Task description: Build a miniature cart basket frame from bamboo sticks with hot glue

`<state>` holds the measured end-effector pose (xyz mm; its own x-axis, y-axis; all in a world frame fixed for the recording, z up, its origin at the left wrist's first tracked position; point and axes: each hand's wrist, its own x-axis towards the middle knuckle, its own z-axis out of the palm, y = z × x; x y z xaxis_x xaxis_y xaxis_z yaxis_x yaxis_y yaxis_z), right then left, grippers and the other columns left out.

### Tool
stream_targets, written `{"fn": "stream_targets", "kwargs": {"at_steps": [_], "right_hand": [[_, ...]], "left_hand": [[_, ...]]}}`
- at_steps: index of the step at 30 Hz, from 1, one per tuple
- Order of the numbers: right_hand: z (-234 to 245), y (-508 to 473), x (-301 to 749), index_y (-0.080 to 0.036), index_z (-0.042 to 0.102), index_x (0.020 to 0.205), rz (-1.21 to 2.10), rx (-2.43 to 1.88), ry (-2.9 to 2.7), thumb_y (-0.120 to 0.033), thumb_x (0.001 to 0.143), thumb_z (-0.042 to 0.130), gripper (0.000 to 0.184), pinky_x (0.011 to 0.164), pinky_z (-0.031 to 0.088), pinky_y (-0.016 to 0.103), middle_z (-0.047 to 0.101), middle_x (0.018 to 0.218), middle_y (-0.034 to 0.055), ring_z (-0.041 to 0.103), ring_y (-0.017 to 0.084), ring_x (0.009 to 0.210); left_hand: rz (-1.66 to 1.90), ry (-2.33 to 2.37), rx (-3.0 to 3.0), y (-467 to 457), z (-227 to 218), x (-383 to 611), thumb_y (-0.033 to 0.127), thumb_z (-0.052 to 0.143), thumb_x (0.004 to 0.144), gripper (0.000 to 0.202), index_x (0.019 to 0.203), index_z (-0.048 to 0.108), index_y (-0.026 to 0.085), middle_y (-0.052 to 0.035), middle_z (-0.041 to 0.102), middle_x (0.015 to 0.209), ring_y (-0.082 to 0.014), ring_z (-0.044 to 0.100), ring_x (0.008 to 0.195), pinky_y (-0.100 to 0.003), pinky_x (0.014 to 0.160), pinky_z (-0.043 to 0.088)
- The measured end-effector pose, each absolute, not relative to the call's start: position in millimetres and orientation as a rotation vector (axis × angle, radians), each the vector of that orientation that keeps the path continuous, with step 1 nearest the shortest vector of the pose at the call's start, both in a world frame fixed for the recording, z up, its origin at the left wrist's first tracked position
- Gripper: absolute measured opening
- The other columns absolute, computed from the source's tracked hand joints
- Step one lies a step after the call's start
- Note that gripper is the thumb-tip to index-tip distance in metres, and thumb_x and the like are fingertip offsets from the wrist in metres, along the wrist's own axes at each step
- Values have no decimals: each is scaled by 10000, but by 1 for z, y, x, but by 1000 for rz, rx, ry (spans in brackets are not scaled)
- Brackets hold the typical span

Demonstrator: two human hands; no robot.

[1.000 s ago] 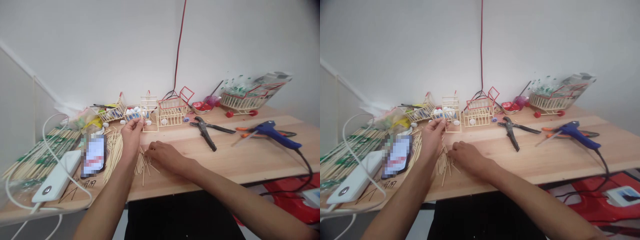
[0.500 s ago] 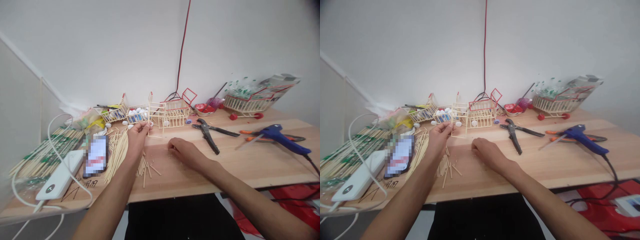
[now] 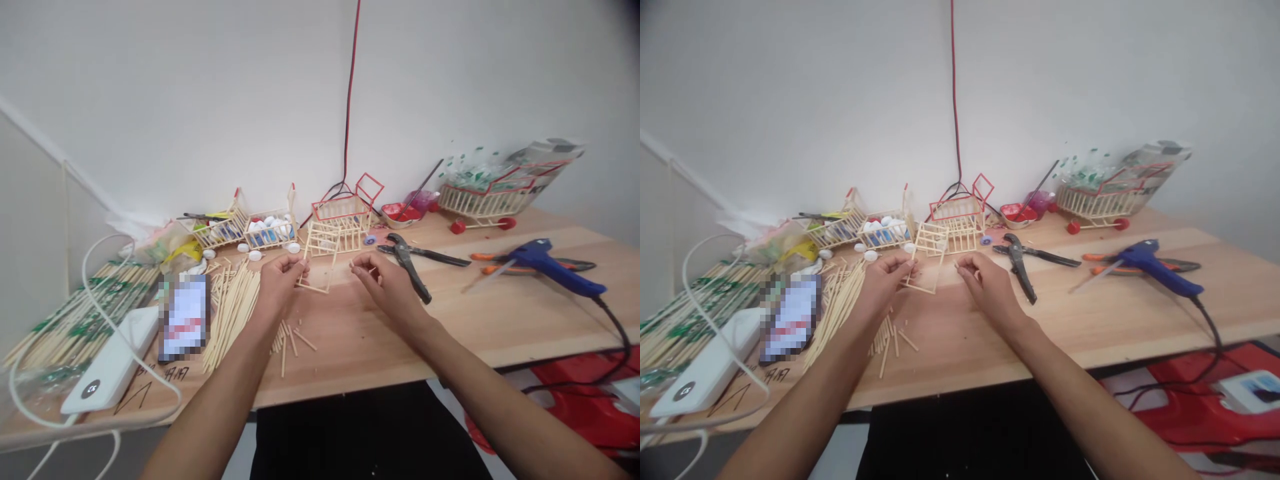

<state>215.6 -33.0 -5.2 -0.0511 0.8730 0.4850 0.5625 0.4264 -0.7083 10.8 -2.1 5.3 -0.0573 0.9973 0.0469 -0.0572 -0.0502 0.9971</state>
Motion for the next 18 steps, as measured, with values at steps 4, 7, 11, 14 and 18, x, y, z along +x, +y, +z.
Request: {"fn": "stream_targets", "kwargs": {"at_steps": [4, 7, 11, 14, 18], "right_hand": [[-6, -33, 216, -189, 593, 885, 446, -1250, -1711, -268, 884, 532, 100, 620, 387, 247, 631, 832, 22, 524, 129, 679], [-7, -34, 215, -188, 598, 886, 461, -1246, -1712, -280, 879, 535, 111, 613, 390, 250, 632, 817, 25, 529, 134, 674], [-6, -35, 215, -193, 603, 880, 444, -1244, -1710, -284, 878, 534, 114, 605, 395, 250, 639, 826, 26, 525, 129, 654], [-6, -35, 215, -194, 605, 876, 438, -1243, -1711, -302, 880, 522, 136, 597, 400, 252, 646, 828, 34, 531, 131, 648], [-6, -35, 216, -192, 609, 870, 424, -1258, -1708, -305, 875, 526, 141, 594, 401, 251, 650, 820, 33, 536, 130, 645]], "left_hand": [[1266, 1220, 1258, 0, 0, 11, 330, 741, 612, 238, 719, 680, 128, -13, 625, 603, -121, 560, 546, -236, 504, 479], [1216, 1248, 1302, 0, -4, 12, 271, 709, 624, 165, 713, 682, 135, -9, 623, 591, -124, 555, 529, -248, 502, 489], [1182, 1273, 1331, 0, -5, 13, 216, 683, 626, 124, 726, 688, 144, -7, 629, 597, -134, 567, 534, -259, 520, 492], [1182, 1297, 1347, 2, -6, 13, 178, 680, 619, 123, 739, 693, 151, -7, 643, 605, -134, 575, 530, -253, 527, 474], [1157, 1361, 1421, 4, -7, 11, 154, 668, 627, 125, 748, 699, 155, -14, 664, 620, -141, 589, 543, -250, 539, 449]]}}
